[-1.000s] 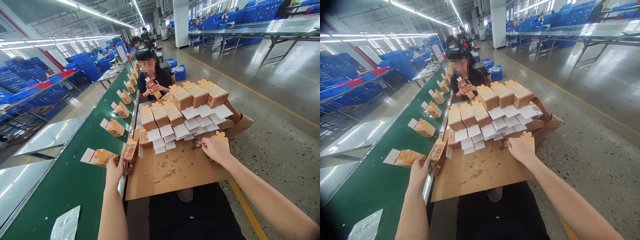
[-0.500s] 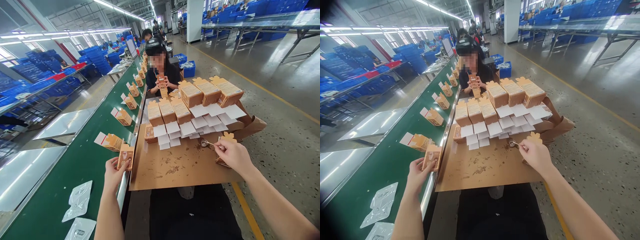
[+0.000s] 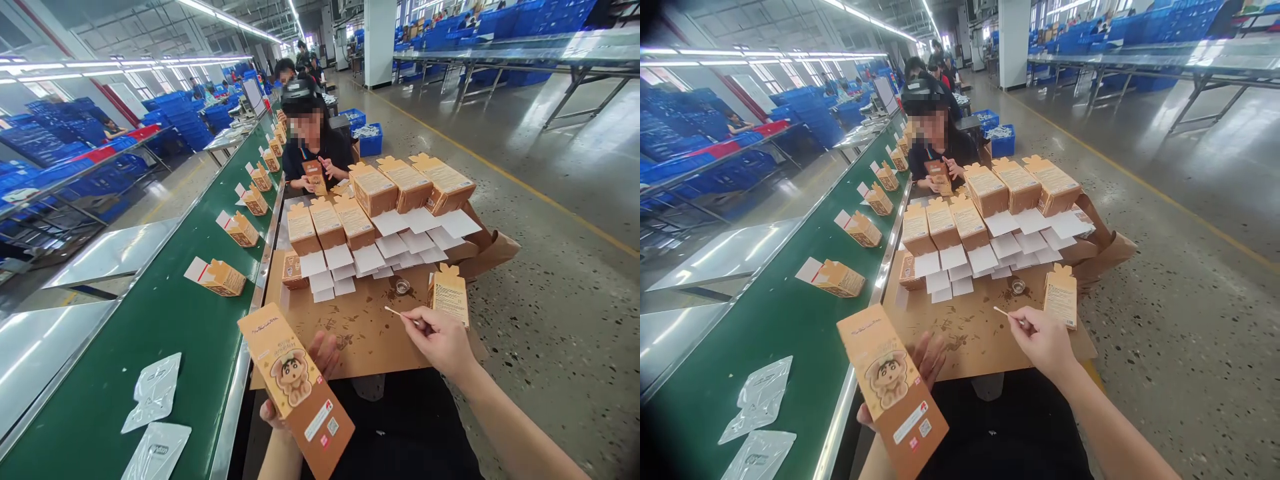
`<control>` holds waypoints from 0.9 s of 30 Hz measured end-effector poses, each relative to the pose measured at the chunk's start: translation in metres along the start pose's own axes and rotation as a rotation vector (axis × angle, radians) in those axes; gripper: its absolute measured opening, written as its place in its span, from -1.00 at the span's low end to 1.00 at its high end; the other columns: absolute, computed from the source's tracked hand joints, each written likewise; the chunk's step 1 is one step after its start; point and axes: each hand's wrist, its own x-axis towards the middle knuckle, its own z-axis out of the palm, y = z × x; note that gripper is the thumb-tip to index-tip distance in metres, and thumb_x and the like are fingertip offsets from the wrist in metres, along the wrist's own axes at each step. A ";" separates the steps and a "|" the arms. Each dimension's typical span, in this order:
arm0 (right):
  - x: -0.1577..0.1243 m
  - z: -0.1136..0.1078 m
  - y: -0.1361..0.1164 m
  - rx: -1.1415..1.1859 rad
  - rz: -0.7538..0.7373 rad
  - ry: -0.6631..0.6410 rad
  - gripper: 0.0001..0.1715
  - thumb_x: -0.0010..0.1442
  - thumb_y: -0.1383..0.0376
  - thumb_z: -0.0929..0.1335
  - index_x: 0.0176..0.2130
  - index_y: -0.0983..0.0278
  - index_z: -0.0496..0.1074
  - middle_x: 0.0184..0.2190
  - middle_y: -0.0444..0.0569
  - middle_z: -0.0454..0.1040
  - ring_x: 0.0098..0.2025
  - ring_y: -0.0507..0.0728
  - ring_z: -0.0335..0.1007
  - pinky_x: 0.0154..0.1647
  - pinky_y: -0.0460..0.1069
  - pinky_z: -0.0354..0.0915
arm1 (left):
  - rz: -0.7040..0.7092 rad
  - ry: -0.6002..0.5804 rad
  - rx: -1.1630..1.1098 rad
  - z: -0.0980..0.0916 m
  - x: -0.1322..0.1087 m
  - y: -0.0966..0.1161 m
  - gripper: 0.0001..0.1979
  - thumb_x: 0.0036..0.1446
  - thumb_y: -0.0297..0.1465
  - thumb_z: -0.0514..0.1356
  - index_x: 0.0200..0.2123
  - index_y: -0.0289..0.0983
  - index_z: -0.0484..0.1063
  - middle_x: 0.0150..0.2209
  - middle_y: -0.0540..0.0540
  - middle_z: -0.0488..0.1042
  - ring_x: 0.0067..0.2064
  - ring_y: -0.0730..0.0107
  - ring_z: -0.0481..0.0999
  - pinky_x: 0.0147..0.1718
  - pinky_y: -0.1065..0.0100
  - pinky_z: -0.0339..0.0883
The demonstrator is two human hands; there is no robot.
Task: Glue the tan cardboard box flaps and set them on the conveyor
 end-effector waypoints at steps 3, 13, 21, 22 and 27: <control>-0.010 0.005 0.000 0.042 0.049 -0.024 -0.46 0.48 -0.11 0.45 -0.38 0.18 0.68 -0.62 -0.16 0.33 -0.55 0.10 0.23 -0.49 0.02 0.27 | 0.174 0.154 0.101 0.013 0.012 0.002 0.34 -0.33 0.77 0.22 0.40 0.15 0.60 0.40 -0.34 0.60 0.43 -0.55 0.61 0.28 -0.42 0.64; -0.053 0.029 0.008 0.091 0.072 -0.098 -0.53 0.54 -0.02 0.40 -0.33 0.10 0.69 -0.57 -0.12 0.46 -0.55 0.15 0.35 -0.49 0.04 0.32 | 0.064 0.353 0.381 0.015 0.032 0.041 0.01 -0.14 0.36 0.63 0.31 0.05 0.66 0.23 -0.22 0.74 0.40 -0.31 0.66 0.42 -0.25 0.59; -0.064 0.127 -0.002 -0.087 -0.234 -0.285 -0.67 0.41 0.42 0.41 -0.40 0.15 0.51 -0.55 -0.19 0.47 -0.50 0.06 0.35 -0.32 -0.04 0.21 | 0.051 0.336 0.677 0.023 0.043 0.030 -0.05 -0.23 0.17 0.77 0.12 -0.28 0.73 0.15 -0.42 0.80 0.34 -0.42 0.76 0.42 -0.26 0.60; -0.062 0.132 0.001 -0.113 -0.233 -0.303 -0.67 0.39 0.44 0.41 -0.41 0.15 0.48 -0.55 -0.19 0.47 -0.49 0.06 0.34 -0.32 -0.03 0.18 | 0.029 0.319 0.690 0.025 0.045 0.031 -0.05 -0.23 0.17 0.77 0.11 -0.28 0.73 0.14 -0.43 0.81 0.32 -0.41 0.77 0.41 -0.25 0.62; -0.054 0.127 0.013 -0.144 -0.209 -0.298 -0.69 0.42 0.43 0.38 -0.37 0.15 0.50 -0.52 -0.18 0.51 -0.47 0.07 0.37 -0.33 -0.02 0.16 | 0.095 0.339 0.730 0.038 0.043 0.023 -0.08 -0.12 0.12 0.74 0.19 -0.26 0.65 0.20 -0.42 0.79 0.26 -0.34 0.81 0.36 -0.24 0.66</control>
